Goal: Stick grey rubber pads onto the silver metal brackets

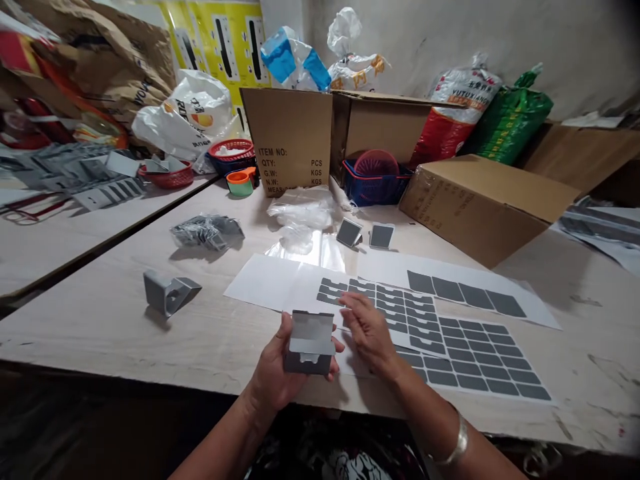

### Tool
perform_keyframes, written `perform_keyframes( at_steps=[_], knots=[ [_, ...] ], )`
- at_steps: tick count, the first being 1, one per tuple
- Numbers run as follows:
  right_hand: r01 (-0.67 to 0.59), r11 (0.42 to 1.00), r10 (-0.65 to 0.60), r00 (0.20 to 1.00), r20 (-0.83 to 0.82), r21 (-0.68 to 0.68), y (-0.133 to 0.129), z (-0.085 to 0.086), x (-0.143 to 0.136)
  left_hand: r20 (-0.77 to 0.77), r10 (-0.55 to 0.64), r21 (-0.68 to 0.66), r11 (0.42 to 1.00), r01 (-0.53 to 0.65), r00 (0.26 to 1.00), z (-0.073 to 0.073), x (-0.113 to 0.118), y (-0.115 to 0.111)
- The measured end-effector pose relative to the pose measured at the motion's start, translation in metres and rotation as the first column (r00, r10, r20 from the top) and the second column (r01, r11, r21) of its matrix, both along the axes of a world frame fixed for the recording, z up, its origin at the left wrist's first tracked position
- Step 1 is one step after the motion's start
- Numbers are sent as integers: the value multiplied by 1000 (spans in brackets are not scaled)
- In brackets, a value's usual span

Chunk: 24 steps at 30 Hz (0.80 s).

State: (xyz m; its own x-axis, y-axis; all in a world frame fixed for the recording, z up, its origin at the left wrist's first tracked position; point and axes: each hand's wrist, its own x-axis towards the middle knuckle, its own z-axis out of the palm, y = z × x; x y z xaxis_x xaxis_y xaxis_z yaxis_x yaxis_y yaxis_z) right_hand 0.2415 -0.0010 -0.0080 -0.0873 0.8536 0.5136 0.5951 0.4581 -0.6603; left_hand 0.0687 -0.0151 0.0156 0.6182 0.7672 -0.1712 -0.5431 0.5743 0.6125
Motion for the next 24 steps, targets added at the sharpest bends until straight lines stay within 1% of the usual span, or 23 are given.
perform_keyframes(
  at_steps=[2, 5, 7, 8, 12, 15, 18, 20, 21, 23, 24],
  knots=[
    [1, 1000, -2, 998, -70, -7, -10, 15, 9, -21, -23, -49, 999, 22, 1000, -1, 1, -1],
    [-91, 995, 83, 983, -166, -42, -30, 37, 15, -14, -64, -127, 990, 62, 998, -1, 6, -3],
    [-135, 990, 125, 977, -171, -48, -42, 47, 14, 6, -73, -167, 983, 73, 997, 1, 10, -4],
    [-143, 989, 134, 978, -160, -45, -46, 48, 13, 16, -67, -184, 981, 69, 998, 1, 12, -5],
    [-171, 985, 170, 976, -134, 2, -52, 44, 7, 65, -42, -243, 968, 56, 997, 3, 19, -9],
    [-207, 978, 193, 952, -237, -33, -53, 39, 5, 125, -73, -289, 951, 106, 989, 3, 21, -11],
    [-203, 971, 145, 918, -370, -123, -55, 40, 5, 155, -101, -321, 936, 146, 983, 4, 24, -11],
    [-183, 972, 108, 906, -410, -150, -56, 40, 4, 115, -101, -336, 932, 135, 988, 4, 25, -11],
    [-172, 975, 100, 904, -415, -139, -56, 40, 4, 67, -87, -341, 934, 105, 994, 4, 26, -12],
    [-155, 984, 104, 905, -412, -92, -57, 40, 3, -68, -34, -330, 944, 10, 997, 4, 27, -14],
    [-145, 987, 106, 908, -405, -68, -57, 39, 3, -139, 8, -304, 951, -51, 990, 3, 27, -14]
  ],
)
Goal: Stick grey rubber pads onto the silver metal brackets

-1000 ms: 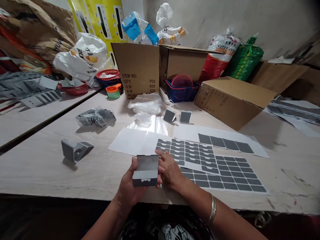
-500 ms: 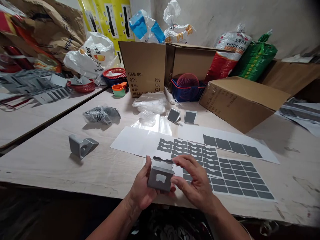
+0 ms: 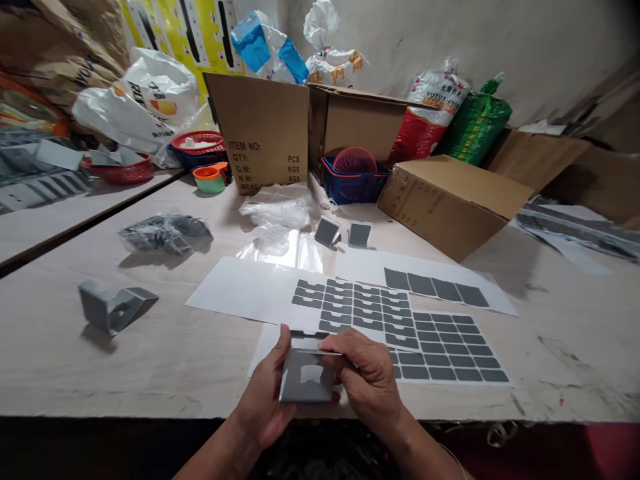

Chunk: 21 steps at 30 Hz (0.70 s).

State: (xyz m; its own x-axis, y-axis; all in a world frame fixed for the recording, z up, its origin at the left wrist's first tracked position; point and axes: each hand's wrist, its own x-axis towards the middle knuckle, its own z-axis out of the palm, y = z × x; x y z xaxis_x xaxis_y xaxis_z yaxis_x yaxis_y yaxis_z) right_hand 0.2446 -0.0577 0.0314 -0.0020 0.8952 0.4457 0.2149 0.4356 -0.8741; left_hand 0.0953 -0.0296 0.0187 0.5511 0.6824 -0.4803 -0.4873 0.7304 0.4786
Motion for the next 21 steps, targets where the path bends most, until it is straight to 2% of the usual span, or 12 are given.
perform_keyframes(
  at_steps=[3, 6, 8, 11, 13, 16, 18, 21],
  knots=[
    [27, 999, -29, 999, 36, 42, 1, -3, -1, -146, 97, 140, 987, -76, 985, -3, -2, 1],
    [46, 997, -50, 997, 65, 64, 3, -5, -3, -208, 78, 232, 972, -28, 975, -7, -4, 6],
    [31, 998, -37, 995, 95, 57, 3, -4, -3, -248, 80, 227, 974, -22, 965, -10, -6, 10],
    [-23, 1000, 21, 987, 160, 11, 1, -1, 2, -273, 143, 195, 977, -91, 951, -12, -7, 14],
    [-12, 1000, 13, 985, 173, -5, 1, 0, 12, -254, 117, 175, 982, -73, 960, -10, -8, 17],
    [135, 991, -131, 972, 194, -7, 4, -5, 36, -221, 50, 160, 987, -14, 974, -6, -9, 19],
    [255, 967, -245, 936, 254, -6, 8, -10, 54, -185, 34, 143, 990, -8, 982, -6, -13, 19],
    [329, 944, -306, 865, 399, 10, 15, -18, 74, -65, 34, 117, 993, -26, 997, -9, -20, 20]
  ],
)
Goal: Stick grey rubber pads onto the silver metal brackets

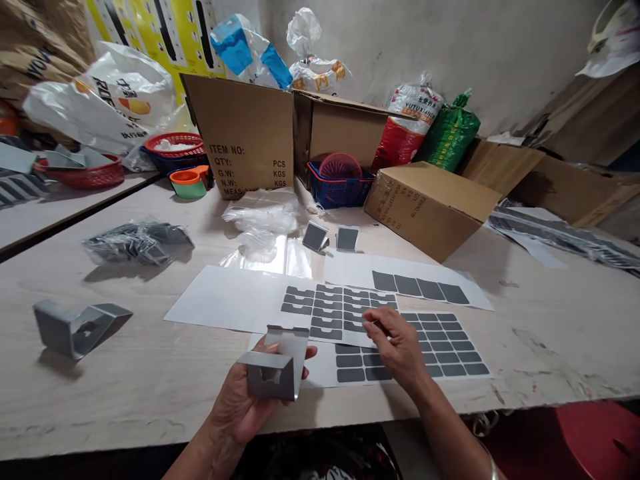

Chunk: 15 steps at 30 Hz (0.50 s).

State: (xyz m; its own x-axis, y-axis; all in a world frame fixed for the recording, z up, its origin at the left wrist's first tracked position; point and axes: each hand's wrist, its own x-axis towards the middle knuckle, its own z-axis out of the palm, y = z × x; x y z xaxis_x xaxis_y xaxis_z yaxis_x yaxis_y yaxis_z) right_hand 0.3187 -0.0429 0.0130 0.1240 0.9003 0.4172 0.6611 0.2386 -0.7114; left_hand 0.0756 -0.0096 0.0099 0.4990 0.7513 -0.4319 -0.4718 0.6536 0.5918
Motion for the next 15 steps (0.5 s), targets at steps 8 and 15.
perform_keyframes(
  at_steps=[8, 15],
  knots=[
    [-135, 988, 148, 971, 188, -79, 8, -11, -3, 238, 85, -59, 996, -73, 968, 3, -17, 15],
    [-208, 969, 248, 815, 524, -134, 8, -17, -7, 283, 204, 2, 977, -213, 937, 2, -3, 33]
  ],
)
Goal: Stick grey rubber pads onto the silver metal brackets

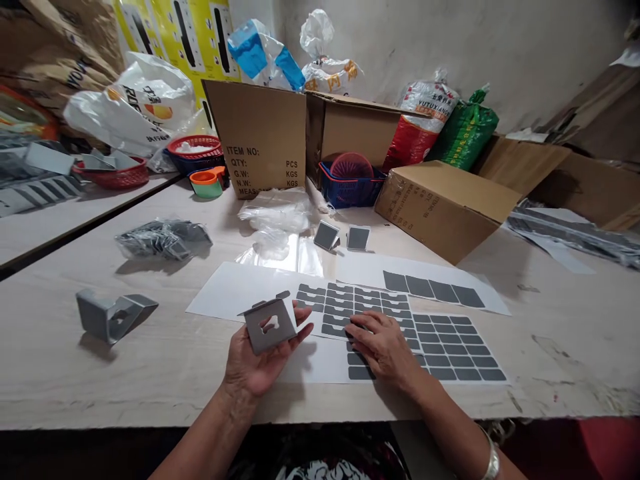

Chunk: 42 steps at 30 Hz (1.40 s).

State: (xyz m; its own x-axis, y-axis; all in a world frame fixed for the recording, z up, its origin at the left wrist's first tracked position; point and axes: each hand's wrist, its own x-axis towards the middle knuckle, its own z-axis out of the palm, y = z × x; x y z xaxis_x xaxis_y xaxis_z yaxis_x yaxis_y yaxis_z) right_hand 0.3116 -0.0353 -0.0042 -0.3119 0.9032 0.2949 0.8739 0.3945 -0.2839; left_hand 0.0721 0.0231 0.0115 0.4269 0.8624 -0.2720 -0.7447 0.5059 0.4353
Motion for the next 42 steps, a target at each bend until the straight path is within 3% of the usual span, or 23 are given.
perform_keyframes(
  at_steps=[6, 15, 17, 23, 28, 36, 42],
  knots=[
    [-35, 999, 35, 999, -26, 8, -3, -7, 13, -40, 121, 60, 991, -119, 992, -12, 2, 8],
    [-126, 988, 134, 986, -96, 91, -2, -19, 37, -113, 222, 101, 972, -211, 968, -7, -3, 11],
    [-70, 993, 78, 994, -80, 100, -1, -17, 45, -98, 221, 119, 971, -209, 970, -7, -3, 9],
    [251, 964, -249, 968, -28, 86, 24, -8, 80, -76, 129, 79, 989, -123, 989, -13, 4, 10],
    [324, 945, -322, 945, 63, -34, 62, -4, 96, -117, 35, 12, 999, -34, 993, -17, 7, 14],
    [330, 933, -309, 940, 147, -146, 102, -3, 79, -132, 33, 6, 999, -32, 991, -17, 9, 16],
    [340, 939, -327, 930, 164, -57, 80, 2, 45, -92, 9, 40, 999, -5, 996, -16, 7, 13]
  ],
)
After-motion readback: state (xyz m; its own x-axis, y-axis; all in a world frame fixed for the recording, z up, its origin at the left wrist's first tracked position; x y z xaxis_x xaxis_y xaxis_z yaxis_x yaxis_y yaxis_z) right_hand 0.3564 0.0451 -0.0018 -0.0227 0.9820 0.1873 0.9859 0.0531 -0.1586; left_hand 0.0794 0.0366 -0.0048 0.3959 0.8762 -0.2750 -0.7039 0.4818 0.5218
